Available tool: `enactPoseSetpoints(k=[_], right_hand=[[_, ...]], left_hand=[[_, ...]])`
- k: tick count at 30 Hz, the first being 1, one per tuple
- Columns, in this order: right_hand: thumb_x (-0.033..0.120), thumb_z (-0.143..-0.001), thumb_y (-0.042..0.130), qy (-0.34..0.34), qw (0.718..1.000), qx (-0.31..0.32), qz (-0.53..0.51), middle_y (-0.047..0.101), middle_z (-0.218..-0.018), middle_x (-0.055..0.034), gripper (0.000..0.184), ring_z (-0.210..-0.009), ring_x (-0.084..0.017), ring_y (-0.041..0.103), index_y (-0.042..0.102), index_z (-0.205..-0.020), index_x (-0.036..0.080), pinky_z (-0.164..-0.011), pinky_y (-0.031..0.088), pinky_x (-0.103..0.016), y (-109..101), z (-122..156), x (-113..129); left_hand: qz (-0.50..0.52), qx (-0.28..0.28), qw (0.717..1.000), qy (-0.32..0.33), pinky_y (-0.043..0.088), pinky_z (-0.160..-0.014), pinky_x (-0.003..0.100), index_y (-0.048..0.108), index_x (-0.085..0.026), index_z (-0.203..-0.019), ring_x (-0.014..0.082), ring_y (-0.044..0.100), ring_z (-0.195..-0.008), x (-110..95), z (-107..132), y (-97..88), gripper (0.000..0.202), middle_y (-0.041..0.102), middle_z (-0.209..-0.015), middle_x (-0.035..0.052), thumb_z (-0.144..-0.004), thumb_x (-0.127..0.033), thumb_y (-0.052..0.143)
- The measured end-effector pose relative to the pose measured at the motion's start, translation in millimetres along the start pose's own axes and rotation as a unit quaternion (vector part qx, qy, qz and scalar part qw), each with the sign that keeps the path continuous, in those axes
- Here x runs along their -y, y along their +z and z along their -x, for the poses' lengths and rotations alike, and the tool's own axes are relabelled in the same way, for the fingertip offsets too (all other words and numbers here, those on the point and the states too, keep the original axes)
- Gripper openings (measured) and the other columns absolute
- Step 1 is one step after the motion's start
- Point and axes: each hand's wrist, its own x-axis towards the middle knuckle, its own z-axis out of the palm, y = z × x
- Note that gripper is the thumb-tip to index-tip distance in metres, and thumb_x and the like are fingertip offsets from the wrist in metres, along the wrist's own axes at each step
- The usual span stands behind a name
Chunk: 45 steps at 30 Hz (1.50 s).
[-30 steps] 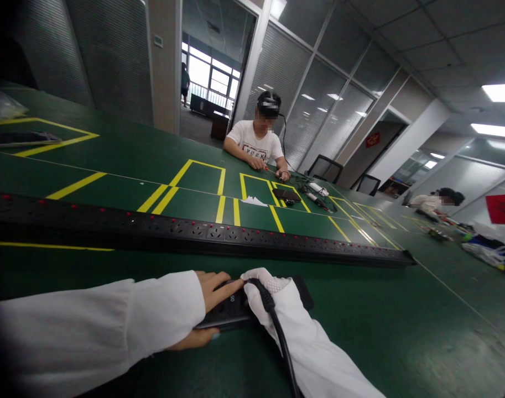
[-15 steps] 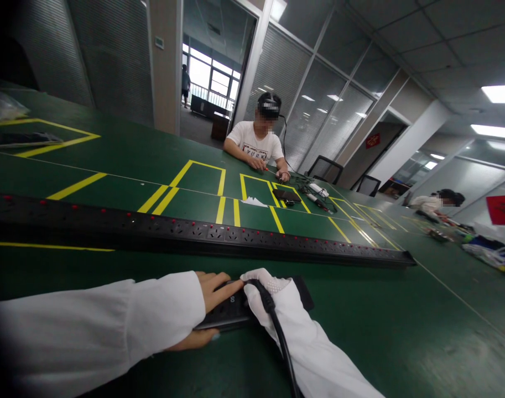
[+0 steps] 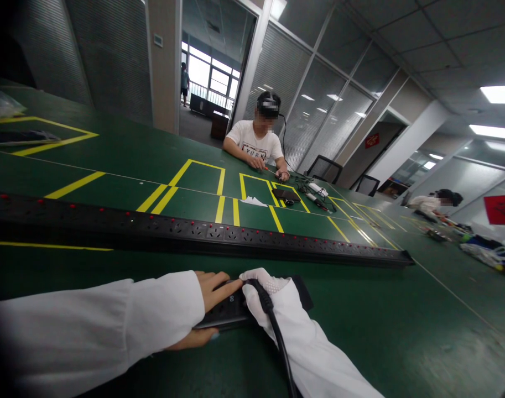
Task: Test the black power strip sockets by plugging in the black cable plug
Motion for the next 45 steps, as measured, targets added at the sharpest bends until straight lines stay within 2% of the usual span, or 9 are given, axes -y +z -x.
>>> enactPoseSetpoints(k=[14, 22, 30, 45], right_hand=[[0.034, -0.092, 0.05, 0.005, 1.0, -0.016, -0.014, 0.06, -0.102, -0.0059, 0.028, -0.082, -0.013, 0.06, 0.056, -0.111, 0.015, -0.071, 0.052, -0.03, 4.7, 0.3, -2.2], [0.036, -0.095, 0.044, 0.01, 1.0, -0.015, -0.022, 0.062, -0.084, -0.0023, 0.03, -0.065, -0.009, 0.059, 0.056, -0.111, 0.015, -0.062, 0.052, -0.025, 6.1, -5.0, -2.4], [0.034, -0.092, 0.049, 0.009, 1.0, -0.015, -0.019, 0.06, -0.1, -0.0056, 0.027, -0.081, -0.013, 0.06, 0.056, -0.11, 0.015, -0.07, 0.052, -0.029, 4.9, 0.8, -1.9], [0.033, -0.092, 0.05, 0.011, 1.0, -0.018, -0.019, 0.06, -0.1, -0.0053, 0.026, -0.08, -0.012, 0.06, 0.056, -0.109, 0.014, -0.069, 0.052, -0.029, 4.2, 1.6, -0.1]], left_hand=[[0.004, 0.0, 1.0, 0.003, 0.044, -0.086, 0.048, 0.025, -0.027, -0.142, 0.0322, 0.057, -0.098, 0.7, 0.7, 0.5, 0.081, 0.051, -0.124, 0.0113, -0.071, -0.049, 0.058], [0.008, 0.0, 1.0, 0.002, 0.044, -0.085, 0.047, 0.028, -0.026, -0.141, 0.0319, 0.058, -0.098, -0.7, 1.8, -3.1, 0.078, 0.051, -0.123, 0.0116, -0.072, -0.05, 0.056], [0.004, -0.01, 1.0, -0.003, 0.044, -0.086, 0.047, 0.028, -0.027, -0.14, 0.0317, 0.058, -0.097, -0.8, 1.1, -0.6, 0.079, 0.051, -0.124, 0.0108, -0.071, -0.053, 0.058], [0.001, -0.001, 1.0, -0.006, 0.044, -0.086, 0.046, 0.027, -0.028, -0.141, 0.0315, 0.058, -0.097, -1.1, 0.7, -0.3, 0.081, 0.051, -0.124, 0.0105, -0.07, -0.05, 0.058]])
